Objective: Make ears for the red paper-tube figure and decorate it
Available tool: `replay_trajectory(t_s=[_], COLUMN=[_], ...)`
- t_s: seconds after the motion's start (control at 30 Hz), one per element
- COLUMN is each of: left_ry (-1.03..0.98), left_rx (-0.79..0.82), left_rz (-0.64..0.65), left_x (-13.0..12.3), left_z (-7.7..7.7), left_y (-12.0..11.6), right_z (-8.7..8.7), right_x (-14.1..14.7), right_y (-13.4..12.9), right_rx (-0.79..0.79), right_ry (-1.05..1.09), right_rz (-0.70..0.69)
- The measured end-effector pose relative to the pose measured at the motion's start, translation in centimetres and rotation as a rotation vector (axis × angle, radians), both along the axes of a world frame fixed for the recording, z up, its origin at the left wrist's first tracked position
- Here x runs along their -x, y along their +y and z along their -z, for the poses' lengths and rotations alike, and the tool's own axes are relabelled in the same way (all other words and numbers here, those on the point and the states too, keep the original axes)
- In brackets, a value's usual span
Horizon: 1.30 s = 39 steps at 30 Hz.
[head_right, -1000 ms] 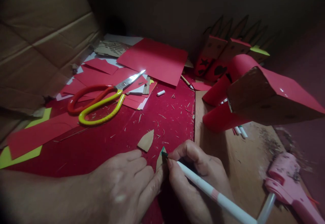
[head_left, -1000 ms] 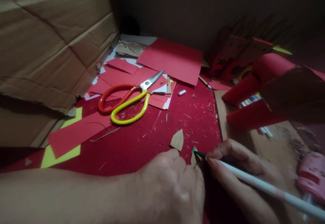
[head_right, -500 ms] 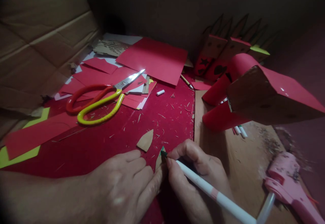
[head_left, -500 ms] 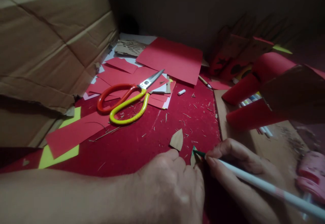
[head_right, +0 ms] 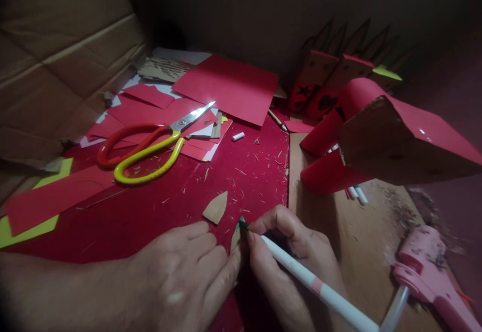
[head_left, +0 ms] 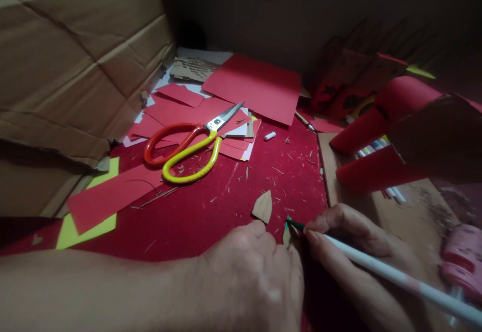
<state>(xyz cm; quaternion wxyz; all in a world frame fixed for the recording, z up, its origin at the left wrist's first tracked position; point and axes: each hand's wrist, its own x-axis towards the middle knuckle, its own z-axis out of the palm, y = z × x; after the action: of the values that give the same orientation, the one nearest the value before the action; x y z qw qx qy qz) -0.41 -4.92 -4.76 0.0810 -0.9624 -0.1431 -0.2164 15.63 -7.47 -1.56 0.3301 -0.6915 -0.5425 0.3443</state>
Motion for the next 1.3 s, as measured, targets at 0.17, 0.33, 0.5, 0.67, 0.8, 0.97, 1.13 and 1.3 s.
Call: replay_trajectory(t_s=[0.17,0.33,0.5,0.67,0.8,0.97,1.13,1.3], left_ry=[0.001,-0.028,0.019,0.009,0.013,0.021,0.019,0.02], left_rx=[0.041,0.034,0.024,0.038,0.023,0.003,0.021,-0.01], left_rz=[-0.008,0.005,-0.013,-0.012,-0.004,0.0,0.007,0.01], left_x=[0.0,0.0,0.1,0.0,0.0,0.1,0.1,0.2], left_z=[0.0,0.1,0.0,0.1,0.1,0.1,0.1,0.1], left_y=[0.0,0.1,0.1,0.1,0.1,0.1,0.1,0.2], right_z=[-0.2,0.7,0.8,0.6,1.1,1.3,0.5,0.1], right_x=[0.0,-0.4,-0.5,-0.6,-0.8,-0.6,-1.0,-1.1], right_y=[-0.1,-0.2,-0.1,-0.2,-0.2,-0.2,0.0,0.1], right_rx=[0.004,-0.01,0.0,-0.008,0.012,0.021,0.03,0.09], right_ry=[0.003,0.02,0.019,0.051,0.082,0.074,0.117,0.126], right_rz=[-0.038,-0.068,-0.036,-0.062,-0.063,-0.009,-0.088,-0.125])
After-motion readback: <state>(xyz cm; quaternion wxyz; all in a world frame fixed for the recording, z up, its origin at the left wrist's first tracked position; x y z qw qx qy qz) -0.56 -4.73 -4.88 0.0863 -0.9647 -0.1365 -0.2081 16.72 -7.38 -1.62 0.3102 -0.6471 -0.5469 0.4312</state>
